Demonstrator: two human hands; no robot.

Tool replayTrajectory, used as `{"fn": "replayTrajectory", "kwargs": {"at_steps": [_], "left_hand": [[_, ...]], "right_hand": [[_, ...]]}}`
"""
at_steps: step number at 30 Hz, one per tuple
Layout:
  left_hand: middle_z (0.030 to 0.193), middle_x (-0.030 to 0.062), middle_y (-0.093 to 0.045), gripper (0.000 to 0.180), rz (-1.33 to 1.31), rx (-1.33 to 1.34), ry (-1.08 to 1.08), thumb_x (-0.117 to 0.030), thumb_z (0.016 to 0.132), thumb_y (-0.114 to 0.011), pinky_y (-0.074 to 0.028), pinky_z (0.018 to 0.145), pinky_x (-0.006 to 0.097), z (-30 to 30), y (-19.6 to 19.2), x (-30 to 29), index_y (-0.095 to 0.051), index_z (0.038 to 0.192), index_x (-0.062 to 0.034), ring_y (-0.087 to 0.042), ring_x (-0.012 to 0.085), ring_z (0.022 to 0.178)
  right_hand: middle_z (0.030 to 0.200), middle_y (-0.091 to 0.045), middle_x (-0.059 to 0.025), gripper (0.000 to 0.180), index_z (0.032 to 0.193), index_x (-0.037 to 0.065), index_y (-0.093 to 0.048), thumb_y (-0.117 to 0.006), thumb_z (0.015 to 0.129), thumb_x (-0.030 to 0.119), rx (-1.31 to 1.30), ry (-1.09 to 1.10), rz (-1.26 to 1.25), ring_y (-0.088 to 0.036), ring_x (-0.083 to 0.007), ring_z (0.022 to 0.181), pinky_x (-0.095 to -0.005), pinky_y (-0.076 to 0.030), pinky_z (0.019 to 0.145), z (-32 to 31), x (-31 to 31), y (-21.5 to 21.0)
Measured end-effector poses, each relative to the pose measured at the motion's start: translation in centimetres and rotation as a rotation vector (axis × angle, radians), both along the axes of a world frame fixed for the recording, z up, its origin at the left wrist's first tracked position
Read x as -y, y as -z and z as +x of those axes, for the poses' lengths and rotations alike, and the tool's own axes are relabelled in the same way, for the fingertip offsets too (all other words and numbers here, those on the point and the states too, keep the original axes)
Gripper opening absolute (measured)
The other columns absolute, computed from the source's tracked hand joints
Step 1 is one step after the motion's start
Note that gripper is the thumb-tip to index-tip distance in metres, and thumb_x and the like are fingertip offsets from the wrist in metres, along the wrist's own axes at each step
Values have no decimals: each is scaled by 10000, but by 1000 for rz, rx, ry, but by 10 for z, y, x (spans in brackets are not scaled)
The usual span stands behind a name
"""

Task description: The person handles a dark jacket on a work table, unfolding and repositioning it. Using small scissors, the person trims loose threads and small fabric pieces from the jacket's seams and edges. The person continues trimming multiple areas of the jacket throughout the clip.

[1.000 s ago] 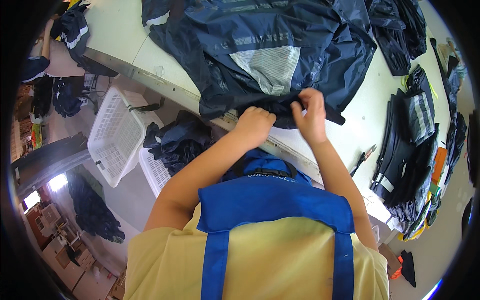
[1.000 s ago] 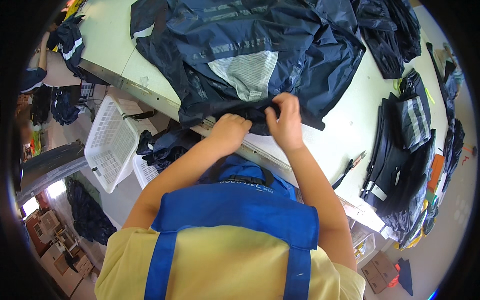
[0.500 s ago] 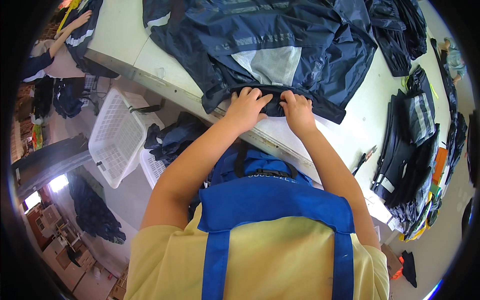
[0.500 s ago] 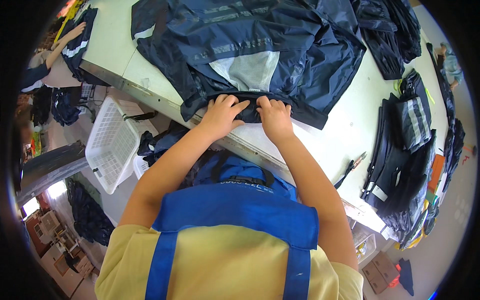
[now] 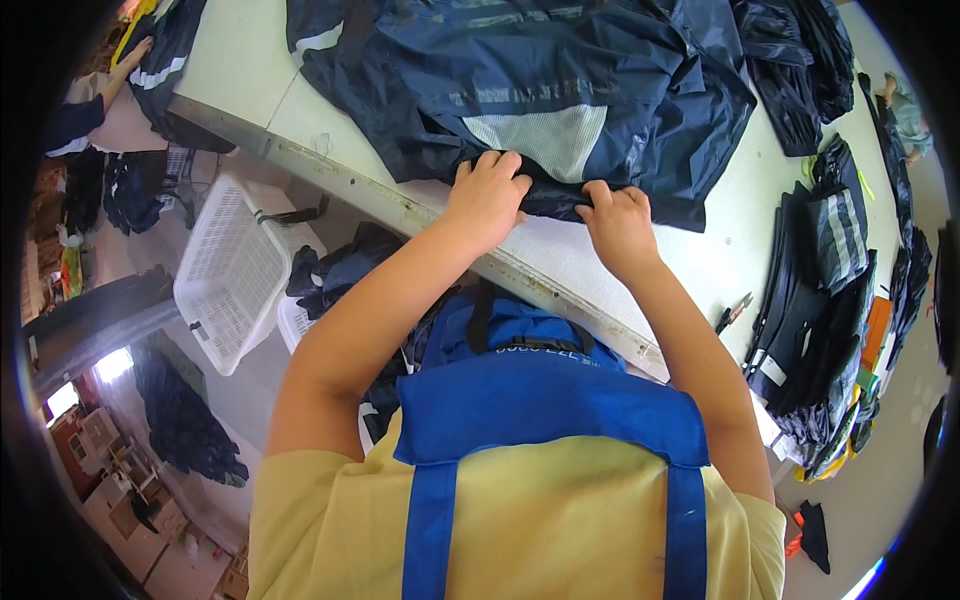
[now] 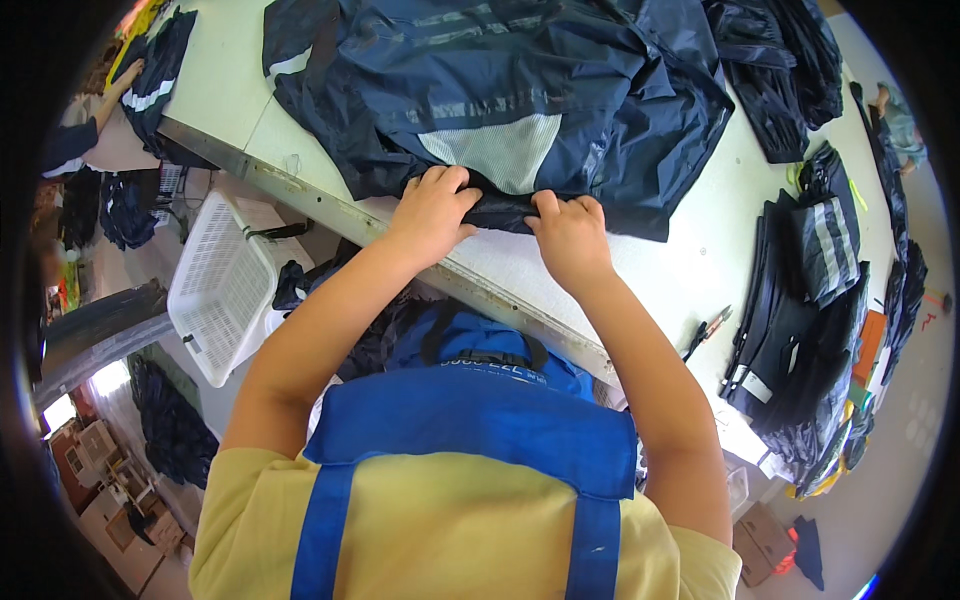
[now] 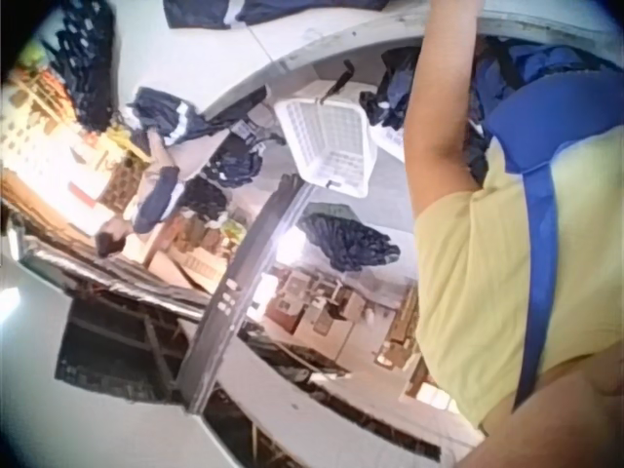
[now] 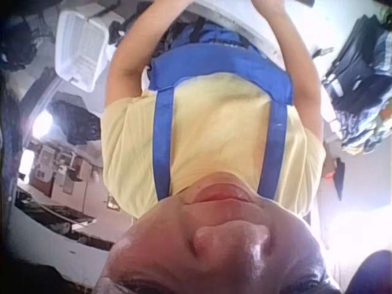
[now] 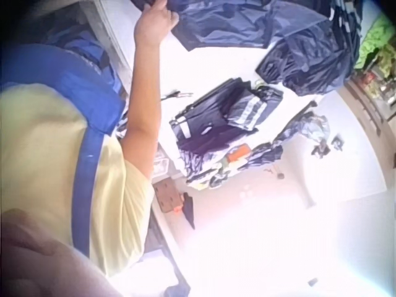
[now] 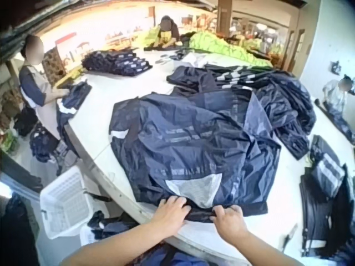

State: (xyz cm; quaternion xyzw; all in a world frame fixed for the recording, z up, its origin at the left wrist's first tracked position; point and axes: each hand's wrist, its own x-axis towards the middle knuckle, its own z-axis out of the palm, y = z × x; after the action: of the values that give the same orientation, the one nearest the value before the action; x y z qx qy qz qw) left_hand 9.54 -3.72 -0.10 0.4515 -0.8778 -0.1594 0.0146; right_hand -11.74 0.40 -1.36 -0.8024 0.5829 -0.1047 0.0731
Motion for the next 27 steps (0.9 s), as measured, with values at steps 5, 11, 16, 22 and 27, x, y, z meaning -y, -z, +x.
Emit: {"fn": "replayTrajectory", "kwargs": {"at_steps": [5, 11, 16, 22, 27], "left_hand": [[879, 71, -633, 247, 69, -37, 7, -287, 802, -666, -407, 883, 441, 8, 25, -5, -585, 933, -93, -542, 230, 1002], [865, 77, -605, 153, -195, -76, 109, -233, 827, -581, -446, 745, 413, -12, 19, -2, -577, 910, -105, -578, 251, 790], [859, 97, -564, 149, -2, -224, 21, -122, 814, -524, -452, 713, 410, -82, 40, -30, -554, 950, -68, -576, 279, 855], [878, 30, -582, 114, 88, -204, -68, -151, 778, -606, -339, 733, 457, -87, 39, -48, -689, 853, -175, -493, 267, 927], [929, 6, -632, 151, 224, -168, -109, -286, 751, -682, -304, 771, 450, -92, 36, -54, -717, 844, -173, -474, 264, 1003]], "right_hand": [[745, -534, -23, 132, 891, 130, -571, -618, 838, 241, -76, 24, -78, -569, -228, 805, -365, -430, 666, 3, -10, 22], [795, -571, -55, 164, 878, 98, -570, -635, 810, 232, -67, 93, -117, -546, -246, 877, -398, -440, 690, 6, -6, 31], [913, -594, -91, 258, 925, 64, -567, -688, 719, 159, 224, 162, 55, -534, -302, 953, -436, -416, 824, -14, -4, 41], [1053, -589, -107, 398, 1031, 78, -611, -745, 665, 157, 271, 244, 399, -529, -302, 1046, -425, -404, 892, -54, -49, 16], [972, -605, -136, 225, 923, 15, -648, -696, 712, 78, 552, 300, 553, -573, -304, 958, -358, -444, 851, -61, -47, 21]]}}
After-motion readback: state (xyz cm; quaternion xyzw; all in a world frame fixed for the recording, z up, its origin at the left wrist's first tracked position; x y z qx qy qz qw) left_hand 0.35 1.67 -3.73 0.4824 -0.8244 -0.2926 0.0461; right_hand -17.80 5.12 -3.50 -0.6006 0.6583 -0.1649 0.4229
